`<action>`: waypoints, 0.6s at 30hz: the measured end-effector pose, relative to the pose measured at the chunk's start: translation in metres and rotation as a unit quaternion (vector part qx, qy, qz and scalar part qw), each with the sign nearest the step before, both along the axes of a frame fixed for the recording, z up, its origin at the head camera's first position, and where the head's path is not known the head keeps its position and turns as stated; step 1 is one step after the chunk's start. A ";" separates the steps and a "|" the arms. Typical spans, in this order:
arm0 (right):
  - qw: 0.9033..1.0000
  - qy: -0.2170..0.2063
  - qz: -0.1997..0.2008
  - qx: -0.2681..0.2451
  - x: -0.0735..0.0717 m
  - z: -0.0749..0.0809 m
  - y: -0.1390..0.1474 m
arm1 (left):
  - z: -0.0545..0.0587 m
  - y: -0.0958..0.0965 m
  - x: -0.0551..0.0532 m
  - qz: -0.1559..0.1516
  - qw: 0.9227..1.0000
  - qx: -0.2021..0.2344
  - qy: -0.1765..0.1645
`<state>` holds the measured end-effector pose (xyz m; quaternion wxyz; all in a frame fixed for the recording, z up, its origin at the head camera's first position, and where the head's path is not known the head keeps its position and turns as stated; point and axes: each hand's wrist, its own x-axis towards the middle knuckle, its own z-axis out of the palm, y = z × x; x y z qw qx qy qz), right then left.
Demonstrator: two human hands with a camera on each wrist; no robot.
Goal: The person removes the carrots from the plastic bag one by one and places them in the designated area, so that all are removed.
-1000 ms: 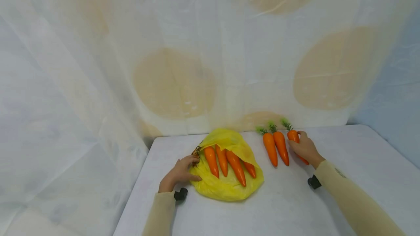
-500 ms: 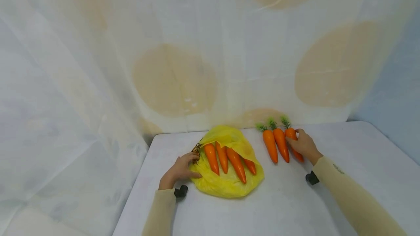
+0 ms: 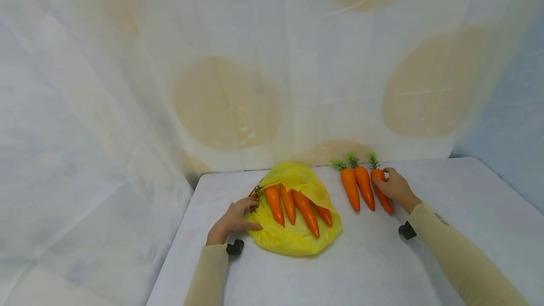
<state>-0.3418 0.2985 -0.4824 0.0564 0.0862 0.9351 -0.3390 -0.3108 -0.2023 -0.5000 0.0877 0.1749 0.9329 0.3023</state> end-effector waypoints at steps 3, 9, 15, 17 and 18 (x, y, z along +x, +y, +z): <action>1.000 -0.001 0.005 -0.006 0.001 0.000 0.002 | -0.001 0.000 0.000 0.000 1.000 0.000 0.001; 1.000 0.005 0.001 -0.017 0.003 0.000 0.004 | -0.001 0.000 0.001 0.001 1.000 0.003 0.003; 0.999 0.010 -0.016 -0.028 0.001 -0.002 0.004 | 0.000 0.000 0.001 0.000 1.000 0.011 -0.001; 0.999 0.006 -0.015 -0.030 0.000 -0.001 0.004 | 0.001 -0.001 0.001 0.000 1.000 0.011 -0.002; 0.999 0.005 -0.014 -0.030 0.000 0.000 0.004 | 0.001 -0.001 0.001 0.000 1.000 0.010 -0.002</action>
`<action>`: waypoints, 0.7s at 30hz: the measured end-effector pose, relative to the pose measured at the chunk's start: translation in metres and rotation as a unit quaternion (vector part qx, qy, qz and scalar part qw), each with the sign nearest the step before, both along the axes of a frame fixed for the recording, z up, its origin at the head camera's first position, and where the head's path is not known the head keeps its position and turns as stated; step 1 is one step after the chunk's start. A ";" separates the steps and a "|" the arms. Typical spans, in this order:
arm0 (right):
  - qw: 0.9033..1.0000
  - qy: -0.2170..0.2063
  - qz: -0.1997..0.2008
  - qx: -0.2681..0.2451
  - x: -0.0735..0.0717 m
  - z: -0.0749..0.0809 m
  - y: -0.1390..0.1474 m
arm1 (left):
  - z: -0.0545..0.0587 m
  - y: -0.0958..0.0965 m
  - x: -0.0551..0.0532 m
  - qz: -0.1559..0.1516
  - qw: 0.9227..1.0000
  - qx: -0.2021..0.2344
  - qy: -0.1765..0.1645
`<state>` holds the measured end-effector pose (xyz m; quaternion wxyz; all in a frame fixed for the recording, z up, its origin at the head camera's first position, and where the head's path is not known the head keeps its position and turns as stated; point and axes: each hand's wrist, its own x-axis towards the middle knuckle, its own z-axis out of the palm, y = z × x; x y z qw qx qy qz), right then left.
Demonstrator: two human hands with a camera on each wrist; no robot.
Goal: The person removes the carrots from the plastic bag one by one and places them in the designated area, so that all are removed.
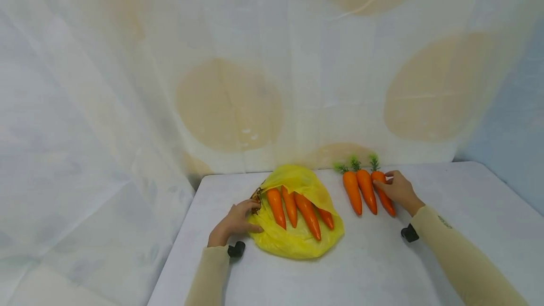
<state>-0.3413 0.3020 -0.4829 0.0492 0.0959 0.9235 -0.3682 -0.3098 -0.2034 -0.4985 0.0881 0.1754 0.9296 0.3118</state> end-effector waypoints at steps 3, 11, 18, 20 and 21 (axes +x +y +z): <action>1.000 -0.004 0.000 -0.001 0.001 0.001 0.000 | 0.000 0.000 0.001 -0.001 1.000 -0.007 0.003; 1.000 -0.009 -0.005 0.001 0.004 0.003 0.003 | 0.001 0.001 0.001 0.003 1.000 -0.011 0.001; 0.999 -0.001 -0.001 0.037 0.004 0.006 0.012 | 0.003 0.003 0.003 0.007 1.000 -0.011 -0.005; 0.999 0.001 -0.002 0.040 0.005 0.010 0.015 | 0.003 0.003 0.004 0.007 1.000 -0.009 -0.003; 0.999 0.005 -0.001 0.042 0.006 0.012 0.015 | 0.004 0.003 0.004 0.007 1.000 -0.008 -0.002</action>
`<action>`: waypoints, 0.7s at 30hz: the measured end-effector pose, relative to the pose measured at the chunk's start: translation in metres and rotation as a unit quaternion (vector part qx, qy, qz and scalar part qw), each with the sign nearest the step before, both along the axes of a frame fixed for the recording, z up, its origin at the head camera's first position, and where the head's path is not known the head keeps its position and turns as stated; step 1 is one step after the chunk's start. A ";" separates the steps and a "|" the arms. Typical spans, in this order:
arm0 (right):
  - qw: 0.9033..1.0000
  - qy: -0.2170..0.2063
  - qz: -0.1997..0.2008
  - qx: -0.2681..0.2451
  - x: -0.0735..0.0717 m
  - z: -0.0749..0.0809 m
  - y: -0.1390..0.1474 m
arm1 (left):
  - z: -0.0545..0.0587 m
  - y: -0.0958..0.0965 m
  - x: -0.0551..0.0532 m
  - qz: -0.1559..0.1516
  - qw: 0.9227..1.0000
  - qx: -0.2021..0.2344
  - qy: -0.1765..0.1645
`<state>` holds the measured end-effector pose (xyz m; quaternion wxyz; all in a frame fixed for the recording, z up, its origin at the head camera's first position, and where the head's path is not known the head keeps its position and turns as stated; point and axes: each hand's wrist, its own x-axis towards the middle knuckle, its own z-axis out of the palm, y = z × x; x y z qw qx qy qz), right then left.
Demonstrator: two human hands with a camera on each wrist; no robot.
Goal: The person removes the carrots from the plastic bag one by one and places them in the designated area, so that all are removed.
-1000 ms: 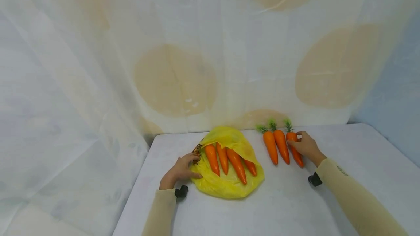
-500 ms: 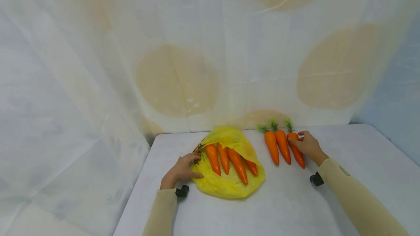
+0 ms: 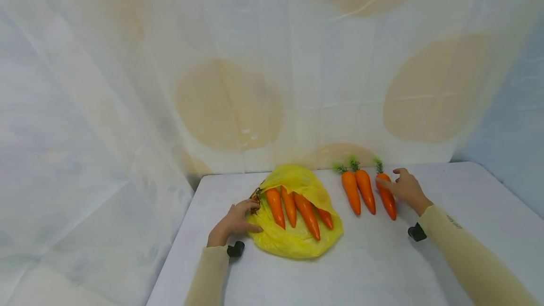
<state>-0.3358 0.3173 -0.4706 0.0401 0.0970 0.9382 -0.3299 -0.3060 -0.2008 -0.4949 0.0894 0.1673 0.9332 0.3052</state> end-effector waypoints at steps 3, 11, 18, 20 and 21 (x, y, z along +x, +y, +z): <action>1.000 0.021 0.005 0.003 0.002 0.007 0.002 | 0.000 0.000 0.000 0.000 1.000 -0.001 0.003; 0.998 0.049 0.029 0.001 0.006 0.028 -0.005 | -0.004 -0.001 -0.003 0.000 1.000 -0.010 0.003; 0.998 0.041 0.049 -0.022 0.009 0.035 -0.014 | -0.005 0.003 -0.005 -0.004 1.000 -0.011 0.008; 0.997 0.040 0.064 -0.028 0.008 0.037 -0.021 | -0.004 0.002 -0.005 -0.003 1.000 -0.013 0.011; 0.996 0.043 0.072 -0.030 0.008 0.038 -0.025 | -0.004 0.001 -0.004 -0.003 1.000 -0.013 0.013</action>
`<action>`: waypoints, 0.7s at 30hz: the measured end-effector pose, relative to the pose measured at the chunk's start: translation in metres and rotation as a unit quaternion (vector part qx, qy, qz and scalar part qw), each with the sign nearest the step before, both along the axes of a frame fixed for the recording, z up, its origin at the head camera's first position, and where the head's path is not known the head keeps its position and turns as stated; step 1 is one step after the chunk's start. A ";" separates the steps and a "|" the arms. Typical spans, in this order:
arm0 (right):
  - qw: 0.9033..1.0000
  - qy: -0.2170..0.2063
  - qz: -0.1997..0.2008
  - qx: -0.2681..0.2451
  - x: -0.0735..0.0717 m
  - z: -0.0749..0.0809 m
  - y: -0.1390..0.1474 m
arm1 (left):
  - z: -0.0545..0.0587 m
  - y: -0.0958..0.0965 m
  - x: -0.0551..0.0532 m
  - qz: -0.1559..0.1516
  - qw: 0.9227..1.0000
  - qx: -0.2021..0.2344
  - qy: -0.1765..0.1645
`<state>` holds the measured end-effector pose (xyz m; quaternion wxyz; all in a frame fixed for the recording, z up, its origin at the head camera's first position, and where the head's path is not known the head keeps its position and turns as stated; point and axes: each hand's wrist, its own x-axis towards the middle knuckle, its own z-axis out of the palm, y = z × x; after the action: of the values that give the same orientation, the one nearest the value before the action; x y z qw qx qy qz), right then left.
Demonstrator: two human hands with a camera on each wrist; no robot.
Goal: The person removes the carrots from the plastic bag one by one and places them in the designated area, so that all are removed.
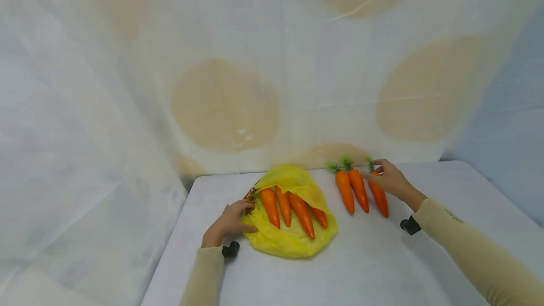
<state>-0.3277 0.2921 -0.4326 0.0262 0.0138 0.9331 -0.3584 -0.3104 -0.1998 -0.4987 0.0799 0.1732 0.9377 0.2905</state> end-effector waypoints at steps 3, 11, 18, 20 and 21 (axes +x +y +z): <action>1.000 0.008 0.025 -0.017 0.002 0.002 -0.017 | -0.001 -0.004 0.003 0.006 1.000 -0.002 -0.001; 0.993 0.019 0.103 -0.061 0.013 0.011 -0.073 | -0.005 -0.014 0.007 0.013 1.000 0.004 0.001; 0.990 0.027 0.126 -0.053 0.015 0.022 -0.094 | -0.002 -0.011 0.004 0.006 1.000 0.011 -0.001; 0.990 0.029 0.131 -0.051 0.016 0.024 -0.101 | -0.001 -0.011 0.004 0.009 1.000 0.007 -0.001; 0.989 0.032 0.136 -0.052 0.017 0.025 -0.104 | -0.001 -0.011 0.005 0.012 1.000 0.005 -0.002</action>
<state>-0.3107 0.1877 -0.4073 0.0460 -0.1262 0.9069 -0.3994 -0.3058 -0.2111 -0.4996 0.0774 0.1621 0.9380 0.2964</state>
